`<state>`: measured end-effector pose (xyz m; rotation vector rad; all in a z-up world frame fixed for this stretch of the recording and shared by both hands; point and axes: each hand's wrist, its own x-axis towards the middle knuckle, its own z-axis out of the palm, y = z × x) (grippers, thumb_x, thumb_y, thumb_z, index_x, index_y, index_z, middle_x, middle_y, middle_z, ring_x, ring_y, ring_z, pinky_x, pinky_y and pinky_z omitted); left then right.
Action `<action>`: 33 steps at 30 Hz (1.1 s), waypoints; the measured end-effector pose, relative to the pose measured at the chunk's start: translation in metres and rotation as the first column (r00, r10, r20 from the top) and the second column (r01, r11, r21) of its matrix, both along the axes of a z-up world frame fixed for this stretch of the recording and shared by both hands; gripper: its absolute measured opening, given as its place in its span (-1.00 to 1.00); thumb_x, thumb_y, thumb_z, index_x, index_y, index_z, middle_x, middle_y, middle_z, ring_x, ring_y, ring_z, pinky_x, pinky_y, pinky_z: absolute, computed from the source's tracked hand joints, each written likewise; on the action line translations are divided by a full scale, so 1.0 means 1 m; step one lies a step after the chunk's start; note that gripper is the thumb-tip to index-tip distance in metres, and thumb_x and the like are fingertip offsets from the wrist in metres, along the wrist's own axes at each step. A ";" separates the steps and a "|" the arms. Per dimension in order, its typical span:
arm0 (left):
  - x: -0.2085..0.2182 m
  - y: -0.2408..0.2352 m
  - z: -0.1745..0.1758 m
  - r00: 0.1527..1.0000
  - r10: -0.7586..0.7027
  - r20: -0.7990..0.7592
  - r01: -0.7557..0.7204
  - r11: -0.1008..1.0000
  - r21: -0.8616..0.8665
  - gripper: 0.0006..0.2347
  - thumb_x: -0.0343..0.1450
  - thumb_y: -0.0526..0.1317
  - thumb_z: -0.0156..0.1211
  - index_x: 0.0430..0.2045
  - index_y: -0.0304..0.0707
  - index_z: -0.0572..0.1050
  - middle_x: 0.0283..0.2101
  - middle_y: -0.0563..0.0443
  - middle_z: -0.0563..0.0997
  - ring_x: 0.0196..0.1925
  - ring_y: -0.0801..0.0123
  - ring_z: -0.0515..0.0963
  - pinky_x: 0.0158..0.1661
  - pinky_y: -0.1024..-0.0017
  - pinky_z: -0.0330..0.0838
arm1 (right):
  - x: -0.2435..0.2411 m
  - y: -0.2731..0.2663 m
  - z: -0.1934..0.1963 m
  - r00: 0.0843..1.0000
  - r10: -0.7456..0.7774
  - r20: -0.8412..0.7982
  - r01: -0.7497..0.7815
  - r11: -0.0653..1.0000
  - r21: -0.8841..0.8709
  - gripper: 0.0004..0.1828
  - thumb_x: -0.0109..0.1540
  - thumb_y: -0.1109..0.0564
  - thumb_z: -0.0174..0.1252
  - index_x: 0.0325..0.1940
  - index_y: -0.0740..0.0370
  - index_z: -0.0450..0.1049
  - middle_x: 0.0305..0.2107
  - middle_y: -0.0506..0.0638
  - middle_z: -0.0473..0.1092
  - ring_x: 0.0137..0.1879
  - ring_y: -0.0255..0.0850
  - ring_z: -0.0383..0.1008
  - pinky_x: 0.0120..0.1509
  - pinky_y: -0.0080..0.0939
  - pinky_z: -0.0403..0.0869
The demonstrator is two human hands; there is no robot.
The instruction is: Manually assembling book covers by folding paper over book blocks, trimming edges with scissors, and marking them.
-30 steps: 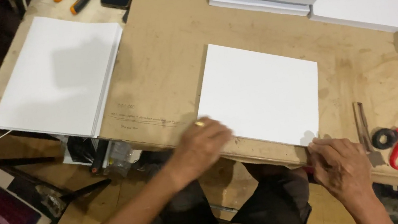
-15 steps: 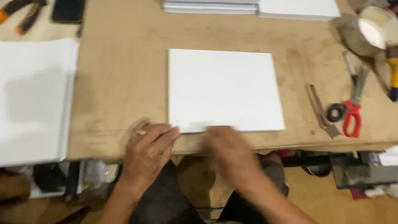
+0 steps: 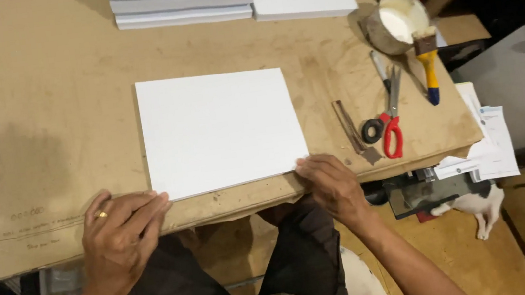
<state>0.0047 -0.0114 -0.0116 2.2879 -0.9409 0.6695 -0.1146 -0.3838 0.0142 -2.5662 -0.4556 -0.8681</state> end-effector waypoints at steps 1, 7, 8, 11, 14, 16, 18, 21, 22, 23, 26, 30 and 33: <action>0.001 -0.003 0.001 1.000 -0.003 0.011 0.003 1.000 -0.006 -0.87 0.40 -0.15 0.35 -0.21 0.15 0.70 -0.20 0.27 0.66 -0.06 0.38 0.65 0.32 0.09 0.31 | -0.004 -0.015 -0.004 1.000 -0.003 0.011 0.003 1.000 -0.006 -0.79 0.25 0.23 0.13 -0.10 0.21 0.63 -0.28 0.09 0.57 -0.06 0.15 0.59 0.11 0.10 0.57; 0.004 -0.007 0.005 1.000 -0.004 -0.010 0.003 0.995 -0.100 -0.92 0.37 -0.14 0.41 -0.31 0.08 0.71 -0.29 0.24 0.65 -0.20 0.33 0.68 0.12 0.22 0.47 | -0.005 -0.072 0.010 0.908 -0.419 -0.005 0.417 0.905 -0.079 -0.84 0.30 0.21 0.17 -0.36 0.19 0.59 -0.57 0.16 0.43 -0.27 0.26 0.51 -0.20 0.30 0.48; 0.008 -0.008 0.009 0.993 -0.054 -0.105 0.038 0.988 -0.149 -0.96 0.40 -0.18 0.38 -0.36 -0.01 0.71 -0.35 0.14 0.64 -0.25 0.21 0.68 0.03 0.18 0.50 | -0.001 -0.080 0.007 0.832 -0.554 0.012 0.542 0.810 -0.222 -0.81 0.33 0.08 0.16 -0.10 0.22 0.59 -0.47 0.19 0.49 -0.14 0.26 0.52 -0.12 0.33 0.49; 0.020 -0.010 0.029 0.965 -0.110 -0.240 0.079 0.988 -0.135 -0.89 0.41 -0.18 0.32 -0.27 -0.08 0.70 -0.31 -0.06 0.66 -0.21 0.00 0.68 -0.06 0.10 0.52 | 0.016 -0.082 0.009 0.697 -0.714 -0.070 0.652 0.671 -0.352 -0.52 0.29 -0.03 0.21 0.26 0.18 0.55 -0.31 0.26 0.55 0.04 0.30 0.50 0.01 0.39 0.47; 0.035 -0.002 0.040 0.929 -0.150 -0.337 0.137 0.989 -0.063 -0.71 0.36 -0.10 0.32 -0.04 -0.02 0.66 -0.05 -0.29 0.63 0.02 -0.26 0.61 0.06 -0.07 0.42 | 0.035 -0.090 0.016 0.600 -0.745 -0.291 0.658 0.667 -0.351 -0.35 0.17 0.01 0.28 0.37 0.09 0.48 -0.25 0.26 0.58 0.07 0.32 0.51 0.07 0.40 0.46; 0.046 0.003 0.047 0.910 -0.187 -0.371 0.178 0.982 -0.059 -0.63 0.33 -0.06 0.33 0.05 0.01 0.63 0.14 -0.43 0.58 0.17 -0.43 0.53 0.17 -0.21 0.33 | 0.040 -0.100 0.001 0.558 -0.739 -0.378 0.660 0.671 -0.338 -0.27 0.12 0.03 0.30 0.41 0.07 0.45 -0.24 0.23 0.60 0.04 0.31 0.56 0.07 0.38 0.47; 0.055 0.006 0.055 0.863 -0.104 -0.495 0.191 0.973 0.129 -0.45 0.29 0.08 0.33 0.22 0.07 0.51 0.33 -0.42 0.44 0.37 -0.50 0.32 0.29 -0.45 0.03 | 0.037 -0.111 -0.034 0.552 -0.691 -0.466 0.671 0.700 -0.244 -0.67 0.27 -0.12 0.19 0.04 -0.05 0.66 -0.28 0.15 0.55 0.00 0.24 0.57 0.06 0.25 0.50; 0.059 0.005 0.078 0.803 -0.010 -0.596 0.213 0.938 0.272 -0.33 0.26 0.26 0.27 0.31 0.19 0.41 0.42 -0.29 0.35 0.51 -0.36 0.16 0.39 -0.42 -0.18 | 0.006 0.021 0.038 0.800 -0.554 -0.233 0.583 0.808 0.081 -0.70 0.34 0.24 0.05 0.11 0.31 0.58 -0.23 0.39 0.54 -0.05 0.41 0.53 -0.01 0.31 0.46; 0.061 0.007 0.077 0.798 -0.019 -0.602 0.228 0.935 0.272 -0.33 0.26 0.26 0.27 0.31 0.19 0.41 0.42 -0.29 0.35 0.51 -0.36 0.16 0.39 -0.42 -0.18 | 0.004 0.060 0.045 0.790 -0.564 -0.240 0.595 0.800 0.078 -0.70 0.34 0.24 0.05 0.11 0.31 0.58 -0.23 0.39 0.54 -0.05 0.41 0.53 -0.01 0.31 0.46; 0.064 0.008 0.076 0.807 0.022 -0.591 0.220 0.916 0.335 -0.29 0.22 0.32 0.28 0.32 0.30 0.37 0.45 -0.20 0.31 0.52 -0.30 0.14 0.39 -0.42 -0.18 | 0.002 0.098 0.052 0.838 -0.462 -0.290 0.510 0.852 0.117 -0.64 0.32 0.16 0.04 0.15 0.23 0.57 -0.25 0.37 0.56 -0.17 0.42 0.54 -0.19 0.37 0.45; 0.070 0.002 0.079 0.815 0.047 -0.578 0.233 0.887 0.399 -0.23 0.16 0.40 0.30 0.34 0.45 0.32 0.50 -0.09 0.24 0.54 -0.26 0.09 0.40 -0.43 -0.20 | 0.013 0.172 0.030 0.893 -0.367 -0.262 0.397 0.915 0.071 -0.56 0.30 0.06 0.03 0.27 0.03 0.50 -0.31 0.24 0.60 -0.39 0.28 0.57 -0.43 0.31 0.47; 0.076 0.003 0.070 0.791 0.100 -0.604 0.200 0.890 0.409 -0.21 0.12 0.47 0.29 0.33 0.64 0.28 0.53 -0.03 0.17 0.57 -0.27 -0.01 0.42 -0.42 -0.34 | 0.034 0.208 0.008 0.928 -0.222 -0.298 0.225 0.974 -0.027 -0.34 0.29 0.19 -0.03 0.52 0.15 0.17 -0.48 0.18 0.56 -0.52 0.13 0.57 -0.50 0.20 0.53; 0.075 0.002 0.078 0.764 0.121 -0.634 0.190 0.897 0.400 -0.18 0.08 0.48 0.33 0.32 0.60 0.31 0.55 -0.09 0.13 0.58 -0.28 -0.07 0.42 -0.41 -0.40 | 0.014 0.173 0.022 0.878 -0.339 -0.340 0.292 0.939 -0.182 -0.22 0.17 0.28 0.12 0.51 0.17 0.21 -0.47 0.22 0.57 -0.54 0.18 0.57 -0.57 0.27 0.48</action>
